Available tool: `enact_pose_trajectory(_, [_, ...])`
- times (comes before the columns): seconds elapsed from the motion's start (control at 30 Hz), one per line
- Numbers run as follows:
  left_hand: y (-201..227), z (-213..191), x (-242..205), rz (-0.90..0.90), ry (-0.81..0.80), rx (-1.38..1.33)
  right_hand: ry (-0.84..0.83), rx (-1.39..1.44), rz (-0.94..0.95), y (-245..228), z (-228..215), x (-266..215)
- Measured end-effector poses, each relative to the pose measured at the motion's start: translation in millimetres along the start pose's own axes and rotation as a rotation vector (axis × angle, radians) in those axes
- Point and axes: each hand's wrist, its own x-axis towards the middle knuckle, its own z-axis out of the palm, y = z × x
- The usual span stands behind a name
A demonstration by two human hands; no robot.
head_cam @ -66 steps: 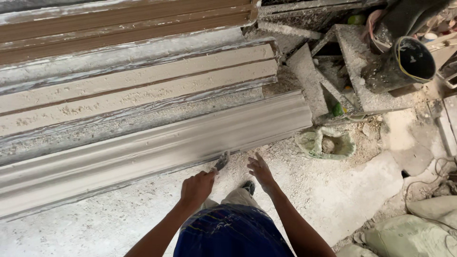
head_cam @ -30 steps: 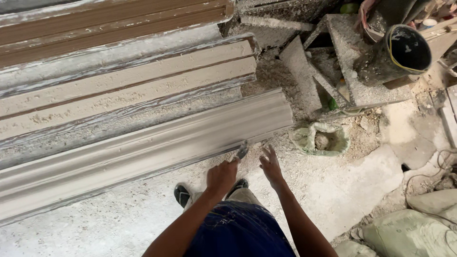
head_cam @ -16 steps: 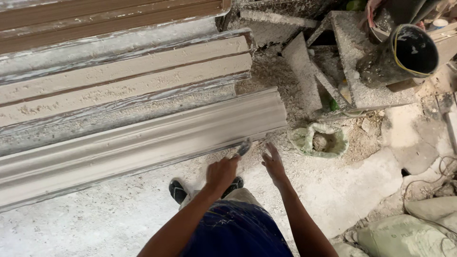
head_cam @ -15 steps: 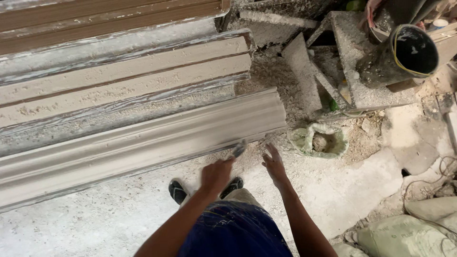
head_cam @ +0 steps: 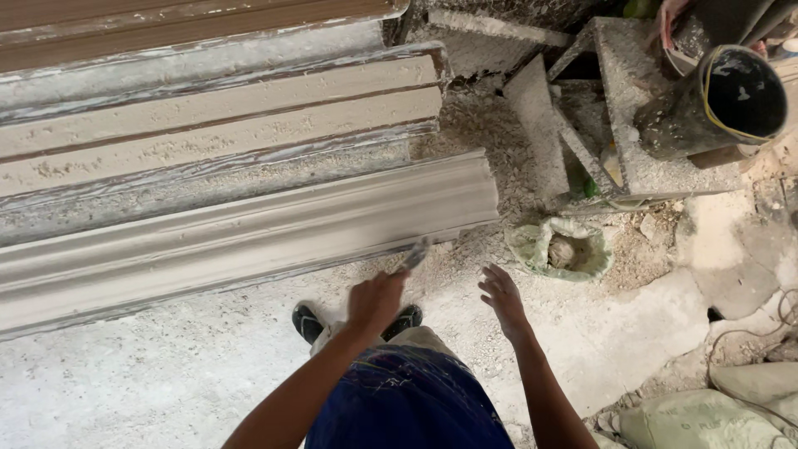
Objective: The person uses a small metal scraper to smooth the surface of long white decorative moldings laid on a workbench. The person repeatedly scrapes along the length of the pieces, moving from one molding to another, and occasionally adjusts the position of the moldings.
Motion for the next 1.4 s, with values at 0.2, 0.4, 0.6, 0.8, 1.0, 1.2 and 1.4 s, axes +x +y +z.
enact_pose_trajectory(0.2, [28, 8, 19, 0.055, 0.041, -0.011, -0.012, 0.027, 0.014, 11, 0, 8])
enact_pose_trajectory(0.4, [28, 10, 15, 0.018, 0.041, 0.011, -0.094, 0.0, -0.028, 0, 10, 5])
enact_pose_trajectory(0.6, [42, 9, 30, 0.142, 0.178, -0.024, -0.155, -0.204, 0.096, -1, 1, -9])
enact_pose_trajectory(0.8, [48, 1, 32, 0.063, -0.022, 0.017, -0.061, -0.151, 0.097, 3, -29, -22])
enact_pose_trajectory(1.0, [49, -3, 24, 0.175, 0.096, 0.062, -0.037, -0.047, 0.101, 33, -33, -20])
enact_pose_trajectory(1.2, [74, 12, 42, 0.21, 0.226, 0.051, -0.089, -0.137, 0.092, 31, -10, -6])
enact_pose_trajectory(1.4, [72, 16, 49, 0.23, 0.191, 0.133, -0.054, -0.17, 0.098, 22, -37, -12])
